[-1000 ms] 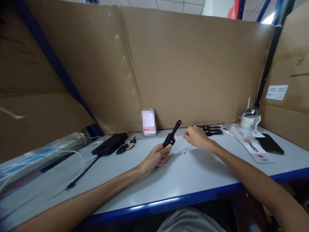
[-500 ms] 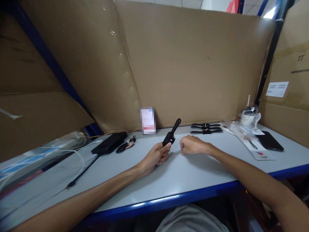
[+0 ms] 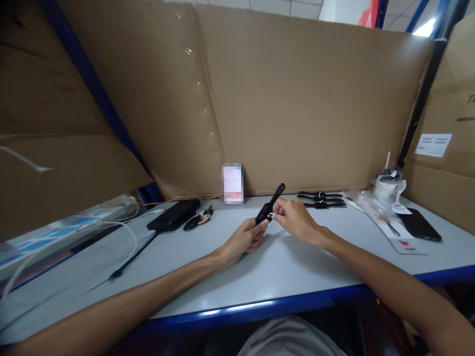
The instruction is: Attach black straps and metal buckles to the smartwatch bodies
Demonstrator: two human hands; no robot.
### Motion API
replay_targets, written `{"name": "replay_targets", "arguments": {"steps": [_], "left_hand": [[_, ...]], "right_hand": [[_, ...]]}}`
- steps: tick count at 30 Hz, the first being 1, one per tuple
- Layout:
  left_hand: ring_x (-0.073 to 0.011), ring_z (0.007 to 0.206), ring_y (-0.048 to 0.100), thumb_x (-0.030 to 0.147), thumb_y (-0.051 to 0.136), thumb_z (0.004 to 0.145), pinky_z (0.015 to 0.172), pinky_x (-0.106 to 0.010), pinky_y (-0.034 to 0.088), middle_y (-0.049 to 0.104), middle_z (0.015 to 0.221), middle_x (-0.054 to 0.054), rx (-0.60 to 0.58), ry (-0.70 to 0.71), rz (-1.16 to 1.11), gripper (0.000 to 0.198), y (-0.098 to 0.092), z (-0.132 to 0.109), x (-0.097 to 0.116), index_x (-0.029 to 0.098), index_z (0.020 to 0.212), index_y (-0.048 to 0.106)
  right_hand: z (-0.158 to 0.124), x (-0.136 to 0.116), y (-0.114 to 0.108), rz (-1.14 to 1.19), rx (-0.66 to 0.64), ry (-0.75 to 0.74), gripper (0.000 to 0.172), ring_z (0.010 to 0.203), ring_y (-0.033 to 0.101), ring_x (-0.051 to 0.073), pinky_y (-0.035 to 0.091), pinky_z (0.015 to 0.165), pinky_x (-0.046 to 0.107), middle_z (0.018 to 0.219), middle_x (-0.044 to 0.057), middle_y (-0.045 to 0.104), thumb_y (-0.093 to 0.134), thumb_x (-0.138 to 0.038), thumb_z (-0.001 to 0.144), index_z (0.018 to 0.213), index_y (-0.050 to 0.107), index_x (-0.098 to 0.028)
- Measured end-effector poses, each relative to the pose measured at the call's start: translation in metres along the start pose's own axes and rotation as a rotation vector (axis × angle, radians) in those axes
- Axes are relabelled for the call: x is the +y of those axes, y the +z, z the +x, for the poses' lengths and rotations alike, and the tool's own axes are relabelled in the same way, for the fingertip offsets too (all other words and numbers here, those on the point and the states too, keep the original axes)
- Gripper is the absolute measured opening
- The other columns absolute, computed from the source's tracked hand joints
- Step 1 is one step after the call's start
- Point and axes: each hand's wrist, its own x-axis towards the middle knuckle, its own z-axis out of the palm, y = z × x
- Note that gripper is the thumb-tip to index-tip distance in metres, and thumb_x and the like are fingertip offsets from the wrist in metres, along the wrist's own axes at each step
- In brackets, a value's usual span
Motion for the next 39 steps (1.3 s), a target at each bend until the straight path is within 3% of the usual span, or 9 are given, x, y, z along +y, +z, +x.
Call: {"name": "replay_targets", "arguments": {"steps": [10, 15, 23, 26, 32, 39], "left_hand": [[-0.0033, 0.039, 0.023, 0.059, 0.065, 0.079, 0.037, -0.019, 0.013, 0.029, 0.050, 0.011, 0.013, 0.035, 0.027, 0.048, 0.001, 0.003, -0.004, 0.023, 0.067, 0.035], [-0.0031, 0.039, 0.024, 0.054, 0.065, 0.081, 0.037, -0.019, 0.013, 0.031, 0.051, 0.011, 0.028, 0.017, 0.020, 0.045, 0.001, 0.001, -0.002, 0.022, 0.068, 0.036], [-0.0034, 0.038, 0.019, 0.053, 0.062, 0.084, 0.038, -0.020, 0.010, 0.026, 0.048, 0.011, -0.061, -0.030, 0.045, 0.047, 0.000, 0.001, 0.003, 0.023, 0.062, 0.033], [-0.0035, 0.038, 0.019, 0.052, 0.062, 0.085, 0.039, -0.020, 0.009, 0.027, 0.049, 0.011, -0.070, -0.067, 0.053, 0.046, 0.000, 0.001, 0.005, 0.023, 0.063, 0.034], [-0.0035, 0.038, 0.018, 0.052, 0.062, 0.085, 0.039, -0.021, 0.006, 0.028, 0.050, 0.012, -0.125, -0.119, 0.003, 0.041, -0.003, 0.004, 0.007, 0.021, 0.070, 0.040], [-0.0032, 0.038, 0.016, 0.055, 0.070, 0.076, 0.039, -0.022, 0.002, 0.026, 0.048, 0.012, -0.203, -0.199, 0.016, 0.046, -0.010, 0.008, 0.011, 0.020, 0.065, 0.042]], "right_hand": [[-0.006, 0.003, 0.008, -0.061, 0.002, -0.076, 0.013, 0.063, 0.062, 0.014, 0.039, 0.060, 0.024, 0.069, -0.001, 0.068, 0.066, -0.011, 0.085, 0.095, 0.061, -0.017], [-0.007, 0.003, 0.008, -0.226, -0.022, -0.137, 0.011, 0.071, 0.064, 0.016, 0.041, 0.065, 0.026, 0.082, 0.004, 0.071, 0.058, -0.010, 0.090, 0.099, 0.060, -0.016], [-0.014, -0.019, 0.004, -0.728, -0.270, -0.363, 0.022, 0.096, 0.062, 0.026, 0.045, 0.069, 0.031, 0.095, 0.015, 0.068, 0.039, 0.000, 0.094, 0.101, 0.056, -0.013], [-0.014, -0.019, 0.004, -0.707, -0.264, -0.333, 0.022, 0.093, 0.063, 0.025, 0.044, 0.067, 0.030, 0.097, 0.015, 0.068, 0.043, 0.000, 0.092, 0.105, 0.057, -0.012], [-0.008, -0.002, 0.009, -0.444, -0.126, -0.181, 0.018, 0.079, 0.064, 0.018, 0.043, 0.069, 0.028, 0.089, 0.009, 0.070, 0.049, -0.005, 0.093, 0.101, 0.063, -0.013], [-0.008, 0.006, 0.006, -0.606, -0.195, -0.418, 0.021, 0.086, 0.062, 0.020, 0.045, 0.073, 0.029, 0.092, 0.010, 0.068, 0.047, -0.002, 0.091, 0.096, 0.064, -0.013]]}}
